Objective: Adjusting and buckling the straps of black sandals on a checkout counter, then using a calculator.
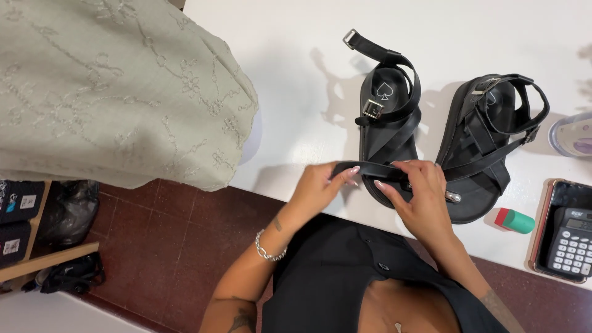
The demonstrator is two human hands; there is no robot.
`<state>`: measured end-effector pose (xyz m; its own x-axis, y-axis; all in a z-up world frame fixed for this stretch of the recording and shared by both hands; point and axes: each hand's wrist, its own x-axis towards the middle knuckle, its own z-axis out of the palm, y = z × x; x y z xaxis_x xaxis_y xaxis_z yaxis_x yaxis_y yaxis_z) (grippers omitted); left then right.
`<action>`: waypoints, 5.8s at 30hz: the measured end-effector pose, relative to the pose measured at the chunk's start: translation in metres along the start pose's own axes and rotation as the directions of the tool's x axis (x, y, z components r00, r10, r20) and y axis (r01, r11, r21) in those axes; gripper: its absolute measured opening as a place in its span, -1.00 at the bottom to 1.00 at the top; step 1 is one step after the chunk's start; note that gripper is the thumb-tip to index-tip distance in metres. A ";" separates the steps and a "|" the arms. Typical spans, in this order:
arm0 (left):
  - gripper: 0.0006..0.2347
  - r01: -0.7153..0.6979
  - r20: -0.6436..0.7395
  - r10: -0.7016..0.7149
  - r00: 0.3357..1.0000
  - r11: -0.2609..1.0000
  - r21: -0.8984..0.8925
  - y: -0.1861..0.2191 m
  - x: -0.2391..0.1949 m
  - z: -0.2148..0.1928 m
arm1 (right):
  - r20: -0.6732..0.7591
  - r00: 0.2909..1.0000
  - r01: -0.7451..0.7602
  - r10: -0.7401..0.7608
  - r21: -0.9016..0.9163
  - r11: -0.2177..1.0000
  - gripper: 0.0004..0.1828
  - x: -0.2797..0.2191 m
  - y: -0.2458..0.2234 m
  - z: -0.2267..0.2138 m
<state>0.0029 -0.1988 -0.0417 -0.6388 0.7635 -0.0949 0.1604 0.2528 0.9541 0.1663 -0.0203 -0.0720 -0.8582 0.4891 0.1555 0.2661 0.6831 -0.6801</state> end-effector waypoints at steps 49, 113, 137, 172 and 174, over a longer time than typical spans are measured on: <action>-0.74 -0.582 -0.070 0.578 0.813 0.811 -0.059 -0.035 0.088 -0.006 | 0.035 0.945 -0.291 0.326 0.548 0.784 -0.79 0.049 -0.036 -0.007; -0.84 -0.573 0.022 0.578 0.816 0.803 0.163 -0.013 0.080 -0.022 | -0.070 0.979 0.174 -0.192 -0.205 0.963 -0.37 0.073 -0.056 0.010; -0.82 -0.495 -0.222 0.496 0.839 0.866 0.066 -0.028 0.083 -0.005 | -0.281 0.837 0.356 -0.469 -0.369 0.858 -0.76 0.068 -0.051 0.011; -0.84 -0.174 0.198 0.222 0.955 0.957 -0.234 -0.016 0.074 -0.008 | -0.223 0.974 0.080 -0.030 0.220 0.972 -0.83 0.035 -0.034 0.015; -0.82 -0.242 0.214 0.258 0.942 0.965 -0.097 -0.017 0.076 -0.008 | -0.251 0.966 0.014 0.061 0.287 0.958 -0.73 0.031 -0.031 0.018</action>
<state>-0.0546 -0.1495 -0.0625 -0.3994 0.9118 0.0955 0.2362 0.0017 0.9717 0.1238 -0.0361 -0.0593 -0.7028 0.6504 0.2883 0.1173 0.5056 -0.8548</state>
